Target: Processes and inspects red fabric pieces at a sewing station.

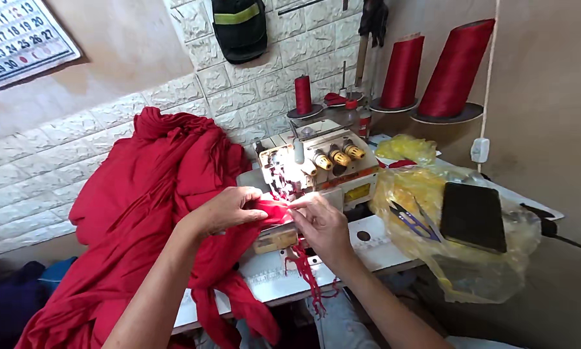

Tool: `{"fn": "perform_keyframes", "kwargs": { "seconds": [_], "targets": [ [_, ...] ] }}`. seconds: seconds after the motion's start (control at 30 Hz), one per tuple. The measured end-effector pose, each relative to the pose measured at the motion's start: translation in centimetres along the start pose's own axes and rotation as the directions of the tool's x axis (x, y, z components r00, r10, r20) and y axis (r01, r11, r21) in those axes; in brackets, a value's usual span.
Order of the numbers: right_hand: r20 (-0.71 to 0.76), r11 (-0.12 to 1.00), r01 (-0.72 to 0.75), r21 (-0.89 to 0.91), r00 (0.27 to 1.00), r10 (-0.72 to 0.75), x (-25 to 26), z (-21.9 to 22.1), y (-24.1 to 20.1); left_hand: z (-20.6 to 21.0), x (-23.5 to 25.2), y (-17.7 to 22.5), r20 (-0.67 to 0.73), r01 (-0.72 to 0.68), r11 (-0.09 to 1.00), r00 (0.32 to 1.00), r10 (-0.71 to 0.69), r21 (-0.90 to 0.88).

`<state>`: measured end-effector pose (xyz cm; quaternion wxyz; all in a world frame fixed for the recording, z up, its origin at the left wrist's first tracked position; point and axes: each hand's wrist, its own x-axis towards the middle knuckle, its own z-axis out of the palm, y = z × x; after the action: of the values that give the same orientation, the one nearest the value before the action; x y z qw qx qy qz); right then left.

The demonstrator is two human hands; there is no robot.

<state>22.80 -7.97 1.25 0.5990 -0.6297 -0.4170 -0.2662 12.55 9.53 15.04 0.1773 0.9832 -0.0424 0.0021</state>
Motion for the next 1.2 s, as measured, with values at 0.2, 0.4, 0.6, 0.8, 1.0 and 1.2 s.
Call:
{"fn": "perform_keyframes", "kwargs": {
  "seconds": [0.2, 0.4, 0.6, 0.8, 1.0, 1.2],
  "targets": [
    [0.13, 0.987, 0.116, -0.107, 0.986, -0.102, 1.3, 0.8, -1.0, 0.2, 0.1, 0.6, -0.011, 0.019, 1.0, 1.0, -0.019, 0.007],
    [0.447, 0.977, -0.192, -0.088, 0.869, 0.211, 3.2, -0.8, -3.2, 0.3, 0.3, 1.1, 0.005, 0.02, 1.0, 1.0, -0.02, -0.022],
    [0.462, 0.909, -0.403, 0.102, 0.829, 0.316, 4.9, -0.3, -3.9, 0.1, 0.5, 1.7, 0.045, 0.022, 0.998, 0.999, -0.019, -0.067],
    [0.401, 0.942, -0.319, 0.101, 0.88, 0.256, 4.6, -0.5, -2.1, -0.9, -0.1, 0.8, -0.027, -0.016, 1.0, 1.0, 0.015, -0.011],
    [0.355, 0.908, -0.372, 0.195, 0.889, 0.288, 3.6, -0.3, 0.0, -0.8, -0.1, 0.8, -0.191, -0.049, 0.989, 0.979, 0.075, 0.137],
    [0.515, 0.815, -0.488, 0.313, 0.808, 0.286, 4.2, -0.9, -0.4, 0.3, 0.8, 1.0, -0.219, -0.159, 0.944, 0.949, 0.227, 0.29]
  ]
}}
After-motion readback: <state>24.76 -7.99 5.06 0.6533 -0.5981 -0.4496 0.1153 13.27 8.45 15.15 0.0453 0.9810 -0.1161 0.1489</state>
